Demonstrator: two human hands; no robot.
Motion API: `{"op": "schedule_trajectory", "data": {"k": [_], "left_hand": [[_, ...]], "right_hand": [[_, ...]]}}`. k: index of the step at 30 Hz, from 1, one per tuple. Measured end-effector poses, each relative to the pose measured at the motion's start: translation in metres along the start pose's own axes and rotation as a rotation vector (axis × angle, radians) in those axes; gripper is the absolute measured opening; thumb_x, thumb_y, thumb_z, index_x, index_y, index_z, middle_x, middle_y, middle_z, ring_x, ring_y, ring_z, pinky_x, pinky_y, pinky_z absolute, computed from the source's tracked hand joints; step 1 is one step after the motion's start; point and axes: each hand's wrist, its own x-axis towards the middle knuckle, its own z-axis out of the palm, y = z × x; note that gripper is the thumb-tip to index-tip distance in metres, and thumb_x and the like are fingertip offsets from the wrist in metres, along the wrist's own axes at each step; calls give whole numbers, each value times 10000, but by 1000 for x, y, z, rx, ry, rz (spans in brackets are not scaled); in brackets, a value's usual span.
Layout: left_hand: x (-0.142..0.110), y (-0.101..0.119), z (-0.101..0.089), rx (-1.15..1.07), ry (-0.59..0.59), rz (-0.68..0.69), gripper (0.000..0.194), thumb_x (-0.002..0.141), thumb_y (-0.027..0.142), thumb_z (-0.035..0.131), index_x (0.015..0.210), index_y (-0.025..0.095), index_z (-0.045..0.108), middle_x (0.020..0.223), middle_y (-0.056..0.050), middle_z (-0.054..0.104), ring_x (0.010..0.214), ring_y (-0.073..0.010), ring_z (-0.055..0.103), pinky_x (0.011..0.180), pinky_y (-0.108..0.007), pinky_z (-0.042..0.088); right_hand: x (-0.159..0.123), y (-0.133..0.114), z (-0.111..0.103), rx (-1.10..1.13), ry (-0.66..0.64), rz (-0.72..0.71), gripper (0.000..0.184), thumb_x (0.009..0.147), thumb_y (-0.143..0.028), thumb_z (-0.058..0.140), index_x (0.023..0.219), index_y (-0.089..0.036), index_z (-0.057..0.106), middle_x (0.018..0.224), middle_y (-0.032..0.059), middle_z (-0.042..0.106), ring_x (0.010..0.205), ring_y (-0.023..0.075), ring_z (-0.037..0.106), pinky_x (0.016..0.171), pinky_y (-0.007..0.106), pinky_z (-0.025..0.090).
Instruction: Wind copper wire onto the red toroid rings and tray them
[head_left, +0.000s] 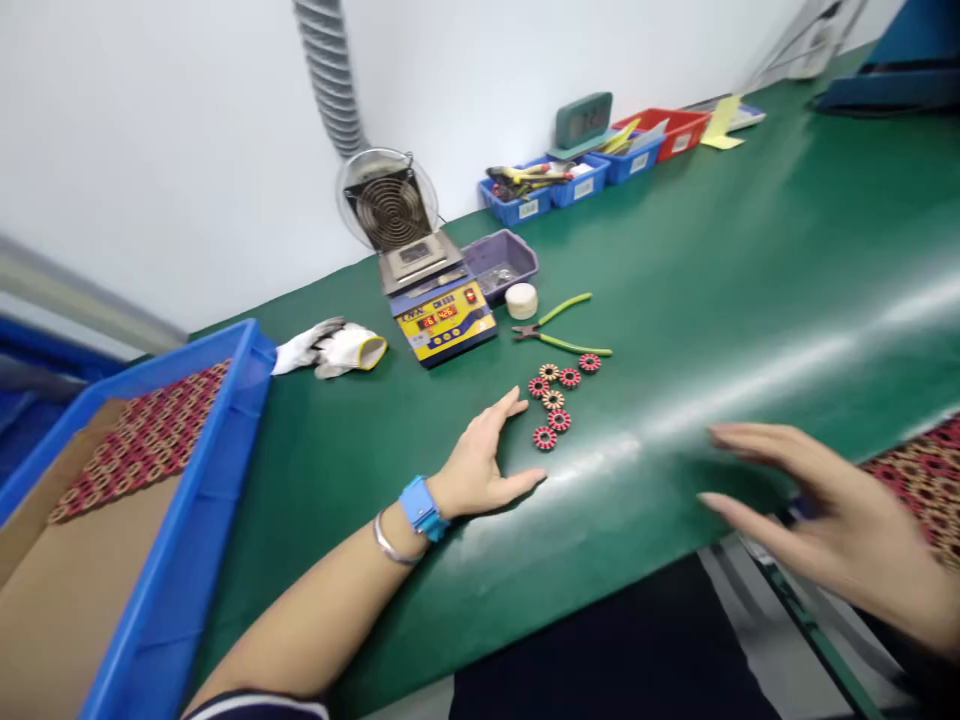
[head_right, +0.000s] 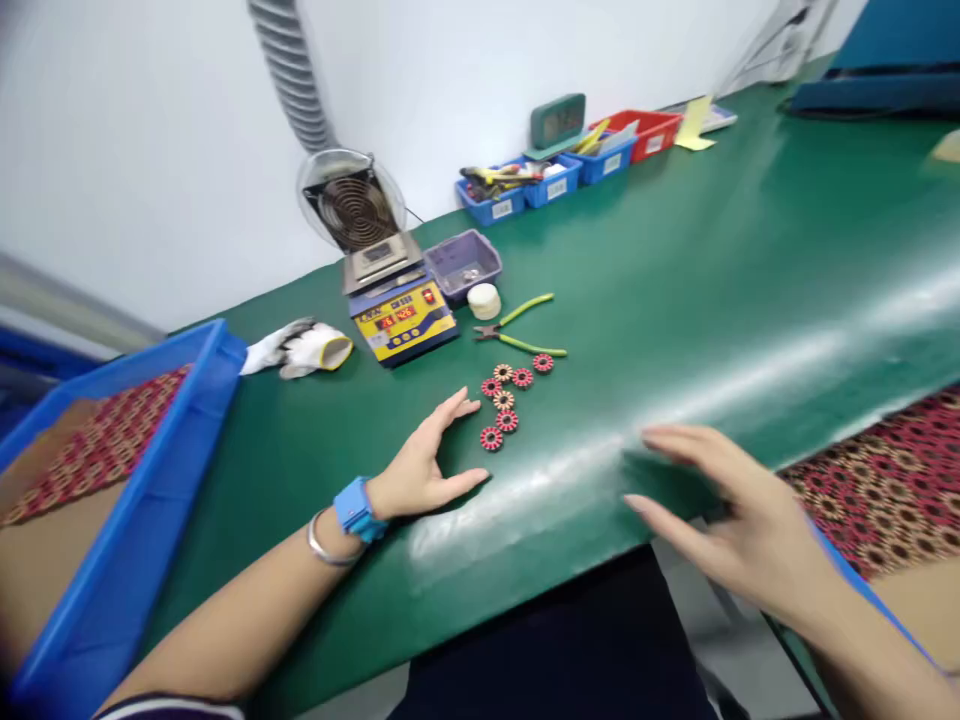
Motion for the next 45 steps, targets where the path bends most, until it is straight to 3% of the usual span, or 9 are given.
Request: {"op": "schedule_trajectory", "data": {"k": [2,5,10,13,18,23,33,38,45], "left_hand": [[0,-5,-3,-37,12,-24,1122,794,501,771,1633,146,115,1534,-241,497,1451,-362,479,1234,-598,358],[5,-13,-9,-3,-21,-56,1305,710,579,811,1635,89,33,1572,-289,427,1492,-408,410,1238,-626,325],[22,-13,-13,95,-148,-89,1440,681,728,757,1614,0,-62,1657,-313,249,1578,-414,230,1289,-649,148],[26,-11,-11,80,-214,-17,1298,784,673,696,1630,87,-96,1680,-239,259,1598,-337,217,1307,-612,99],[23,-13,-13,39,-260,71,1232,829,566,688,1631,135,-142,1668,-179,325,1593,-317,240,1304,-607,102],[20,-14,-13,-14,-239,67,1319,752,600,760,1631,79,-74,1618,-204,406,1579,-316,279,1307,-591,116],[19,-22,-8,-123,-133,80,1204,772,471,785,1641,134,23,1488,-211,570,1496,-311,445,1265,-602,232],[18,-27,-6,-154,-68,111,1208,733,461,812,1641,134,84,1432,-219,619,1439,-342,510,1226,-602,308],[18,-28,-6,-153,-42,123,1219,704,495,820,1635,116,131,1405,-214,635,1357,-359,568,1179,-575,387]], "right_hand": [[40,-30,31,5,-85,-245,786,762,-587,788,1465,-552,439,1428,15,579,1318,375,575,1139,612,508],[99,-47,62,-14,-219,-309,1231,595,-629,907,1615,-352,275,1540,108,476,1399,416,498,1190,612,441],[133,-51,84,13,-329,-448,1388,553,-652,930,1654,-279,172,1543,150,486,1389,406,515,1192,606,413],[125,-57,89,63,-327,-552,1327,618,-621,922,1659,-276,175,1460,153,566,1308,377,595,1140,580,485],[112,-67,93,41,-345,-588,1303,639,-630,910,1661,-281,179,1585,170,452,1376,411,539,1152,616,467],[105,-75,90,40,-343,-601,983,773,-518,846,1590,-279,353,1349,135,631,1193,328,667,1041,510,573],[96,-75,97,-5,-243,-677,652,885,-347,728,1484,-286,479,1128,75,725,986,268,717,872,448,605],[96,-78,97,10,-214,-690,698,863,-394,782,1469,-221,481,1191,117,680,1047,267,690,915,432,595],[93,-88,101,-21,-225,-769,172,918,-268,685,1082,-235,645,938,60,680,840,220,642,734,371,561]]}}
